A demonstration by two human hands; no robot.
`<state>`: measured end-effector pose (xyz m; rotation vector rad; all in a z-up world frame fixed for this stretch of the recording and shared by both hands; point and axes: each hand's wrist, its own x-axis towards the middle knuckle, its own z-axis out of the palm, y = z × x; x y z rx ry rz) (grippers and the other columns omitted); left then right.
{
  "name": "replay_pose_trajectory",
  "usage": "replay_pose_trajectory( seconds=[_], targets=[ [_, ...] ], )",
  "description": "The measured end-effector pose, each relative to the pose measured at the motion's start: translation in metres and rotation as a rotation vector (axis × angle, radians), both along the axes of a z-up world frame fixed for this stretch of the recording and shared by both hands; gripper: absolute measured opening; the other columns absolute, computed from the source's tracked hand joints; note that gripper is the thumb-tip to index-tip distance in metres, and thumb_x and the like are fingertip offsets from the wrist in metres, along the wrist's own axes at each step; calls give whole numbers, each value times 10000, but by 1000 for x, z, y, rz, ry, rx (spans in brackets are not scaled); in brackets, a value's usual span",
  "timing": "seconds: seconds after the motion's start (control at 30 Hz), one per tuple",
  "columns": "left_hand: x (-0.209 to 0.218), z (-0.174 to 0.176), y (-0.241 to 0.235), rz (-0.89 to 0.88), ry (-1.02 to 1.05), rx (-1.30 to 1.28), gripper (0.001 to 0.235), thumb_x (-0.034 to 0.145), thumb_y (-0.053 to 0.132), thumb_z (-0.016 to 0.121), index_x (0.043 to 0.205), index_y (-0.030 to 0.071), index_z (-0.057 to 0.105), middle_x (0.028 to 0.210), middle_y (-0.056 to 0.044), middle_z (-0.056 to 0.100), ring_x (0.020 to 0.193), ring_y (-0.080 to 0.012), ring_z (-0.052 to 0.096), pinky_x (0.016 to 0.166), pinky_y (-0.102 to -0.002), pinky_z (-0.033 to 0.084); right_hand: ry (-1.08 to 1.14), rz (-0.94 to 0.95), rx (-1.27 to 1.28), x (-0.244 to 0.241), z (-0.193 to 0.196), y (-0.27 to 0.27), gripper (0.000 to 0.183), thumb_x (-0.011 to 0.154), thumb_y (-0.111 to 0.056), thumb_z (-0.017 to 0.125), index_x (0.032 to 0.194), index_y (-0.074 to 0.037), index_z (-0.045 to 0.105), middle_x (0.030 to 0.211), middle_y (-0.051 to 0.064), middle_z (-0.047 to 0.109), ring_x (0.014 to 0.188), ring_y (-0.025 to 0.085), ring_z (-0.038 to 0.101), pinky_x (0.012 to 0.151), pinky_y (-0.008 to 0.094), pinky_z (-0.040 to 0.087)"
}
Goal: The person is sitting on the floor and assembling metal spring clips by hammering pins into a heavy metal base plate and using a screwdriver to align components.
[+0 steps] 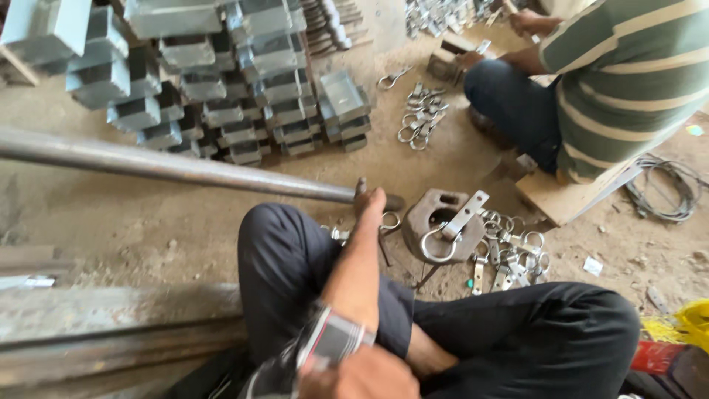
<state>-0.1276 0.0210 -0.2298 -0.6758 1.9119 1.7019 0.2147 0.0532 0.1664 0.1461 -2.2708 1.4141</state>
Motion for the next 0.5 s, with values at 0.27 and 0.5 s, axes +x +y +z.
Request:
replay_pose_trajectory(
  seconds=[0.27,0.5],
  targets=[
    [-11,28,-18,271,-209,238,315,901,419,562,823,129,467,552,-14,365,403,-163,306,389,-350,258,-117,-67,9,-6,-6,14,278,971,-158,565,1212,-31,621,998,161,687,832,262,699,757,364,561],
    [56,183,12,35,-6,791,356,999,450,624,848,182,446,646,33,396,477,-89,341,435,-276,298,-169,-219,163,-36,-34,72,457,1034,-223,534,1409,34,484,1189,235,629,1056,316,628,882,404,513]
  ],
)
